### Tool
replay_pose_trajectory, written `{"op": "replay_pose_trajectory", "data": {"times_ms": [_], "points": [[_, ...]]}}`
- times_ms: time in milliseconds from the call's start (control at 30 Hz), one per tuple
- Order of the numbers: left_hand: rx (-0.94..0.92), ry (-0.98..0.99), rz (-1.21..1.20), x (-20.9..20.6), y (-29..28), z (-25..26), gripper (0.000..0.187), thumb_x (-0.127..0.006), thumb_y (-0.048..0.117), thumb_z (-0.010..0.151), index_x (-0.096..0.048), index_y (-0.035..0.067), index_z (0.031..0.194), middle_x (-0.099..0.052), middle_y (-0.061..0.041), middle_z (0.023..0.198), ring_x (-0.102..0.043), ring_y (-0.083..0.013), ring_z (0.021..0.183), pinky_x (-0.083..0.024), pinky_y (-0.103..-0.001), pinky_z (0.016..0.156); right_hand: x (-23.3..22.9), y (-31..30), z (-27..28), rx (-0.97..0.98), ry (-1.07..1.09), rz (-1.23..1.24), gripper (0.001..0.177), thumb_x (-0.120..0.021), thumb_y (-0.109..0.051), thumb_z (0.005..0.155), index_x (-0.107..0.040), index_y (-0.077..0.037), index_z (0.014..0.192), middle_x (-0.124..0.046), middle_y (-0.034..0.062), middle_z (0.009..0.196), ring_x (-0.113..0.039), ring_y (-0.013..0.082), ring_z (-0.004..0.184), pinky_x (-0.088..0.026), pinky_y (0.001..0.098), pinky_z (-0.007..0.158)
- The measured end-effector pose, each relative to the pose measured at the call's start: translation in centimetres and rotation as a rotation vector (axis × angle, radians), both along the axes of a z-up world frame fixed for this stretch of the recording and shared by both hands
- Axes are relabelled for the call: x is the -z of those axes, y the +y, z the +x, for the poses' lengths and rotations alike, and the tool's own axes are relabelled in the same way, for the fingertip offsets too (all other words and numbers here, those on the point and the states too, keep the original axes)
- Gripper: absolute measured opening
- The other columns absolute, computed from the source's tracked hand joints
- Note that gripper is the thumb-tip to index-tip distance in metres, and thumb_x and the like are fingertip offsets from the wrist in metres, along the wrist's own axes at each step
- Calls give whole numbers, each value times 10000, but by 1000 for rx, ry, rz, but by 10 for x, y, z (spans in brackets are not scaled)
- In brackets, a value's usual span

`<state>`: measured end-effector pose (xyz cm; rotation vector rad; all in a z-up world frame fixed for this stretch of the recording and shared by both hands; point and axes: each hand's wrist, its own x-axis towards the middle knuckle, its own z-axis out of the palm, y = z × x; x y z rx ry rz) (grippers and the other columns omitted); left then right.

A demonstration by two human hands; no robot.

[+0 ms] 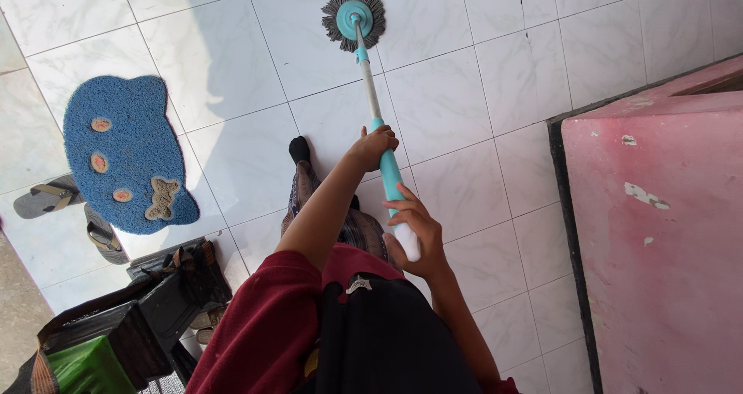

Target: The person mops a tiled floor using a mop, moving the mop head back and forth across the tiles in a hallway area.

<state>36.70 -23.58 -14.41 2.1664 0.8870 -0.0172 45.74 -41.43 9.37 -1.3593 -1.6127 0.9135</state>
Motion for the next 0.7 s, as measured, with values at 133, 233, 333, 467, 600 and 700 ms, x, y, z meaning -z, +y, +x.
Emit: {"op": "replay_pose_trajectory", "data": {"times_ms": [133, 233, 333, 467, 600, 700], "points": [[-79, -40, -136, -60, -27, 44, 257, -770, 24, 716, -663, 96, 938, -636, -43, 1121, -494, -292, 1314, -429, -747, 1032, -51, -25, 57, 227, 18, 116, 442, -841, -31, 769, -587, -58, 1130, -647, 151, 1303, -529, 381, 1433, -578, 484, 1070], [-5, -47, -148, -109, -45, 55, 209, -778, 94, 732, -689, 101, 921, -651, -57, 1044, -529, -301, 1220, -324, -832, 1022, -98, -40, 81, 298, 23, -11, 378, -828, -56, 809, -612, -53, 1119, -661, 155, 1305, -568, 377, 1425, -600, 463, 1025], [111, -60, -161, -127, -48, 52, 175, -763, 131, 744, -697, 96, 902, -658, -72, 990, -558, -311, 1161, -287, -878, 1000, -140, -46, 94, 168, 19, -173, 271, -767, -140, 839, -665, -30, 1064, -664, 178, 1348, -512, 419, 1454, -490, 513, 1100], [180, -100, -175, -124, -39, 49, 161, -732, 108, 703, -685, 82, 854, -663, -66, 961, -576, -323, 1138, -341, -868, 958, -148, -25, 84, 121, -84, -362, 229, -703, -260, 878, -729, -33, 885, -719, 163, 1287, -460, 448, 1463, -397, 558, 1123], [150, -146, -188, -121, -11, 40, 156, -714, 121, 743, -674, 83, 889, -653, -84, 959, -594, -336, 1114, -392, -843, 957, -141, 6, 62, 99, -72, -111, 356, -673, -299, 954, -643, -60, 692, -795, 136, 1040, -494, 455, 1480, -263, 603, 1260], [156, -173, -177, -122, 11, 19, 162, -728, 127, 720, -676, 80, 867, -664, -70, 927, -613, -316, 1088, -393, -835, 961, -137, 25, 40, 149, 23, -31, 475, -637, -431, 932, -543, -109, 596, -728, 30, 759, -718, 367, 1258, -384, 574, 1285]]}}
